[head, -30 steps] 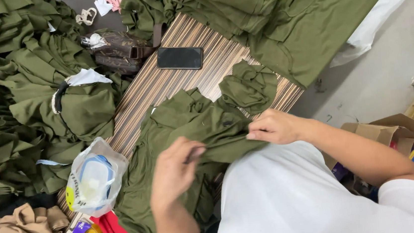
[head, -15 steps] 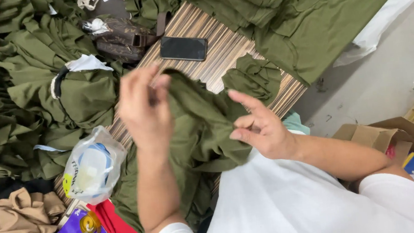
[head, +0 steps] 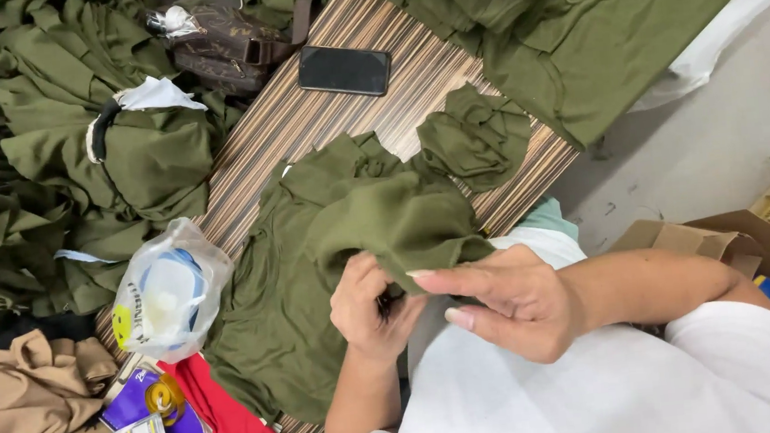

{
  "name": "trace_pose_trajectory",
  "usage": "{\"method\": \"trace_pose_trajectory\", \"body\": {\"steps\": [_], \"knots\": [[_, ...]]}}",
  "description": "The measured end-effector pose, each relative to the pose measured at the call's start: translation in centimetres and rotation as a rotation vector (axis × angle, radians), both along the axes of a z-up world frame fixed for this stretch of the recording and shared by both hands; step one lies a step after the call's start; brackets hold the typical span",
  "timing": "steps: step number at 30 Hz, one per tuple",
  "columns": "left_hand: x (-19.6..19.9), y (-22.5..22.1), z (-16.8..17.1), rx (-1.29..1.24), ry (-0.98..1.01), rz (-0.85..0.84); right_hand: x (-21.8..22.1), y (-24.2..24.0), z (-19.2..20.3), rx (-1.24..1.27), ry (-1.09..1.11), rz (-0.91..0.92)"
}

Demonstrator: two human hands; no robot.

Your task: Trimming loose threads from olive green shirts using a small hand tool on a work table in a factory setting.

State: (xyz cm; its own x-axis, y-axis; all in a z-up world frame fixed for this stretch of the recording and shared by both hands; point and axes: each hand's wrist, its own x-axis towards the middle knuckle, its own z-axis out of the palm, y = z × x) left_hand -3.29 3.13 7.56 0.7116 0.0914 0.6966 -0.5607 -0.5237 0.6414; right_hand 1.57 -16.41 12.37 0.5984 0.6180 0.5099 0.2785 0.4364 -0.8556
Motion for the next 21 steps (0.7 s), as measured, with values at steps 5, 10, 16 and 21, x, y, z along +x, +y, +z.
{"method": "trace_pose_trajectory", "body": {"steps": [5, 10, 16, 21], "knots": [[2.7, -1.3, 1.5, 0.012, -0.187, 0.036, 0.1, 1.3, -4.0, -0.036, 0.042, -0.402], [1.4, 2.0, 0.3, -0.111, 0.006, -0.027, 4.3, 0.1, -3.2, -0.308, -0.304, -0.678], [2.9, 3.4, 1.7, -0.041, 0.321, 0.112, 6.0, -0.7, -6.4, -0.509, -0.338, -0.585], [4.4, 0.2, 0.4, 0.009, 0.211, 0.141, 6.2, -0.4, -7.6, -0.496, 0.096, -0.347]]}}
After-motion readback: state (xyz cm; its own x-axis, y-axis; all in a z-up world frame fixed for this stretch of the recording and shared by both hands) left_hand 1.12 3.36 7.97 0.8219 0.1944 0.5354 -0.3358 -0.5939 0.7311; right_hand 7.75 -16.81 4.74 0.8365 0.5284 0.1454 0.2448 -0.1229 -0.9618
